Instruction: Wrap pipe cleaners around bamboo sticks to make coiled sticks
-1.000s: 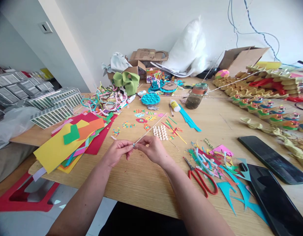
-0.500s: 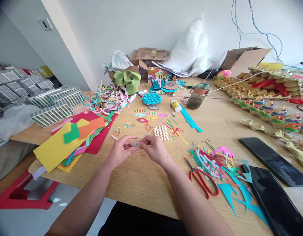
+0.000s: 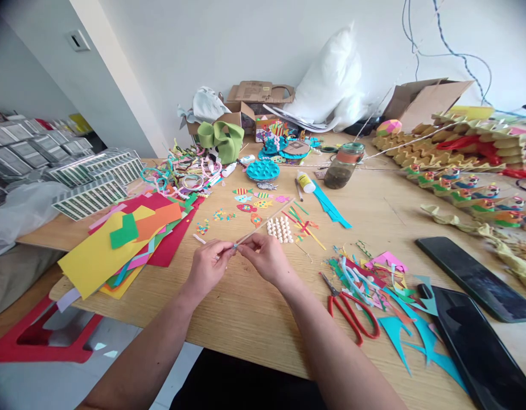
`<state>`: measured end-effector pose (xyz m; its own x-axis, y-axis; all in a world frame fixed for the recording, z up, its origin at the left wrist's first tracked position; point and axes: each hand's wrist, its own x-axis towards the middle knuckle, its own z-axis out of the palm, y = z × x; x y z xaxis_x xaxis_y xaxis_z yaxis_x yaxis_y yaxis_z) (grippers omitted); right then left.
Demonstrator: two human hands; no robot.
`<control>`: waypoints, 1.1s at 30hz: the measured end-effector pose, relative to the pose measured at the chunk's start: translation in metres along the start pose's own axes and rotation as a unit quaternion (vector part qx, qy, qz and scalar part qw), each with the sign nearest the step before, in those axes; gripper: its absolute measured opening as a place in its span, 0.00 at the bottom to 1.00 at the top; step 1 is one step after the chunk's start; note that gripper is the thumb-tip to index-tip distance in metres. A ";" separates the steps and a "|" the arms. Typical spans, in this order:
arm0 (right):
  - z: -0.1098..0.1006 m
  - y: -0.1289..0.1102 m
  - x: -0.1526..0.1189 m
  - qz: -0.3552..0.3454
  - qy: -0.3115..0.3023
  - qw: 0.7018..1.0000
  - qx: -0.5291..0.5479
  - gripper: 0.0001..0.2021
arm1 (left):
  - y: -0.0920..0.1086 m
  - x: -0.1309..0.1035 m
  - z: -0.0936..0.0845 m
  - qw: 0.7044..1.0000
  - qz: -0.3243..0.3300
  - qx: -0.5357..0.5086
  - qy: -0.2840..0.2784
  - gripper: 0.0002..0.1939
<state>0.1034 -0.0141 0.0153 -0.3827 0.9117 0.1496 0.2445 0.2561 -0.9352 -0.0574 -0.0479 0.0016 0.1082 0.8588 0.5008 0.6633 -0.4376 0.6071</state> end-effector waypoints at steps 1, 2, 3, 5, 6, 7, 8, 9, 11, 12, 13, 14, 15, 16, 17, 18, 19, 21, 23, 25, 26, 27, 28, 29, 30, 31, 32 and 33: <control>-0.001 -0.001 0.000 -0.002 -0.002 1.000 -0.006 0.09 | 0.000 0.000 0.000 1.000 -0.011 -0.011 -0.008 0.06; -0.001 -0.002 0.000 -0.002 -0.003 1.000 -0.013 0.09 | 0.001 0.000 -0.001 0.999 -0.027 -0.027 -0.017 0.07; -0.002 -0.003 -0.001 -0.001 -0.005 1.000 -0.020 0.09 | 0.001 0.000 -0.001 0.997 -0.047 -0.048 -0.028 0.08; -0.004 -0.004 -0.001 -0.002 -0.009 0.999 -0.033 0.09 | 0.002 0.001 -0.003 0.988 -0.096 -0.105 -0.057 0.08; -0.004 -0.005 -0.001 -0.005 -0.011 0.999 -0.036 0.09 | 0.002 0.002 -0.003 0.980 -0.123 -0.140 -0.073 0.09; -0.005 -0.006 -0.001 -0.009 -0.013 0.999 -0.038 0.09 | 0.002 0.002 -0.004 0.968 -0.150 -0.178 -0.090 0.10; -0.005 -0.007 -0.002 -0.011 -0.016 0.999 -0.039 0.09 | 0.001 0.003 -0.005 0.954 -0.175 -0.218 -0.107 0.10; -0.006 -0.008 -0.002 -0.013 -0.019 0.999 -0.040 0.09 | 0.001 0.004 -0.006 0.937 -0.197 -0.260 -0.123 0.11; -0.007 -0.009 -0.002 -0.014 -0.028 0.999 -0.038 0.09 | -0.002 0.005 -0.008 0.898 -0.238 -0.339 -0.149 0.12; -0.007 -0.010 -0.003 -0.013 -0.033 0.999 -0.034 0.09 | -0.003 0.006 -0.010 0.876 -0.258 -0.374 -0.160 0.12; -0.007 -0.010 -0.003 -0.013 -0.039 0.999 -0.027 0.09 | -0.005 0.007 -0.011 0.854 -0.280 -0.404 -0.171 0.12; -0.007 -0.010 -0.003 -0.014 -0.047 0.999 -0.017 0.09 | -0.007 0.007 -0.013 0.830 -0.302 -0.431 -0.183 0.12; -0.007 -0.010 -0.003 -0.016 -0.055 0.998 -0.003 0.09 | -0.008 0.007 -0.014 0.807 -0.323 -0.454 -0.197 0.12; -0.006 -0.009 -0.004 -0.018 -0.064 0.998 0.012 0.10 | -0.009 0.008 -0.015 0.784 -0.339 -0.475 -0.212 0.12; -0.006 -0.008 -0.004 -0.019 -0.071 0.997 0.025 0.10 | -0.010 0.008 -0.017 0.764 -0.351 -0.493 -0.226 0.12; -0.006 -0.008 -0.004 -0.018 -0.075 0.996 0.036 0.11 | -0.010 0.008 -0.018 0.749 -0.358 -0.506 -0.235 0.12; -0.005 -0.007 -0.004 -0.015 -0.075 0.996 0.042 0.11 | -0.010 0.008 -0.018 0.741 -0.360 -0.514 -0.240 0.12; -0.004 -0.006 -0.003 -0.006 -0.061 0.997 0.041 0.11 | -0.009 0.008 -0.017 0.753 -0.354 -0.507 -0.228 0.13; -0.003 -0.005 -0.002 0.003 -0.039 0.999 0.031 0.11 | -0.007 0.007 -0.013 0.796 -0.330 -0.469 -0.195 0.14; -0.002 -0.005 -0.001 0.010 -0.015 1.000 0.017 0.10 | -0.006 0.006 -0.009 0.848 -0.293 -0.412 -0.157 0.17; -0.002 -0.004 0.000 0.014 -0.004 1.000 0.010 0.10 | -0.005 0.006 -0.006 0.873 -0.273 -0.379 -0.139 0.19; -0.001 -0.003 0.000 0.017 0.003 1.000 0.005 0.10 | -0.004 0.005 -0.004 0.897 -0.252 -0.342 -0.119 0.20; -0.001 -0.003 0.001 0.021 0.008 1.000 0.003 0.10 | -0.004 0.005 -0.001 0.919 -0.232 -0.304 -0.098 0.20; 0.000 -0.002 0.001 0.024 0.009 1.000 0.004 0.10 | -0.003 0.004 0.000 0.938 -0.210 -0.265 -0.076 0.19; 0.000 -0.002 0.001 0.027 0.007 1.000 0.006 0.09 | -0.002 0.003 0.002 0.954 -0.187 -0.227 -0.055 0.17; 0.000 -0.001 0.001 0.027 0.003 1.000 0.007 0.09 | -0.002 0.002 0.002 0.966 -0.165 -0.193 -0.038 0.14; 0.001 -0.001 0.001 0.027 0.001 1.000 0.006 0.09 | -0.001 0.002 0.003 0.975 -0.146 -0.163 -0.024 0.11; 0.001 -0.001 0.001 0.025 -0.001 1.000 0.002 0.09 | -0.001 0.001 0.003 0.982 -0.130 -0.139 -0.015 0.08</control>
<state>0.1019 -0.0143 0.0161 -0.3719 0.9226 0.1022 0.2596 0.2091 -0.9428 -0.0557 -0.0456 -0.0004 -0.0139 0.9565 0.2916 0.4442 -0.2553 0.8588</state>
